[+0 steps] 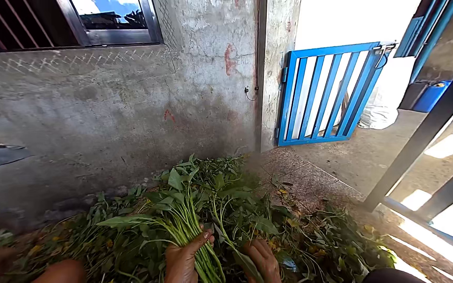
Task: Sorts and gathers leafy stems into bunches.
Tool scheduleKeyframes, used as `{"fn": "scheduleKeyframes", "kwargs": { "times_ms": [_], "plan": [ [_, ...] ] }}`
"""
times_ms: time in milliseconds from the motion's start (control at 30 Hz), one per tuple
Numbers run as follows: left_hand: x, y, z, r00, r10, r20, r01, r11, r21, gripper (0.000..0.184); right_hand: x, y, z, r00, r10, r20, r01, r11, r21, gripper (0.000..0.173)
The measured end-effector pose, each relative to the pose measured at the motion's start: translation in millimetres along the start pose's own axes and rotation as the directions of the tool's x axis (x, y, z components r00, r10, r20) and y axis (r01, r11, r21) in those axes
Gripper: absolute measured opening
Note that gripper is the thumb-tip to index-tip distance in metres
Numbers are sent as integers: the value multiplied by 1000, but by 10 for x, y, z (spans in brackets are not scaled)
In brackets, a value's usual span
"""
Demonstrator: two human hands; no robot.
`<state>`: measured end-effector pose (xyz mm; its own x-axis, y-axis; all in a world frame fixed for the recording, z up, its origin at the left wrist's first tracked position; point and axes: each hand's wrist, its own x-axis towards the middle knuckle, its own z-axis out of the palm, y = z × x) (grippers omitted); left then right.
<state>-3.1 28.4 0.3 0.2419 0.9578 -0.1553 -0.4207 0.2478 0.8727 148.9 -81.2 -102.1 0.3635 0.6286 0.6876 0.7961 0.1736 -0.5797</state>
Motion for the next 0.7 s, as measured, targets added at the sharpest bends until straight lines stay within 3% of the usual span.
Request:
{"fn": "scheduleKeyframes", "kwargs": {
  "times_ms": [267, 400, 533, 600, 700],
  "plan": [
    [2, -12, -67, 984, -14, 178, -1, 997, 82, 29, 35, -114, -30, 983, -46, 180, 5, 975, 224, 18],
    [2, 18, -95, 964, -29, 266, 20, 999, 36, 27, 76, -163, -124, 931, -4, 364, -161, 893, 421, 20],
    [-49, 56, -107, 940, -21, 341, -10, 996, 88, 37, 92, -161, -176, 871, 21, 490, -295, 820, 490, 17],
    [-78, 43, -79, 947, 15, 320, -51, 993, 104, 41, 92, -189, -183, 857, 83, 508, -388, 753, 531, 21],
    [-116, -26, -5, 966, 69, 249, -103, 987, 126, 45, 170, -378, -155, 845, 220, 487, -522, 534, 665, 48]
  ]
}}
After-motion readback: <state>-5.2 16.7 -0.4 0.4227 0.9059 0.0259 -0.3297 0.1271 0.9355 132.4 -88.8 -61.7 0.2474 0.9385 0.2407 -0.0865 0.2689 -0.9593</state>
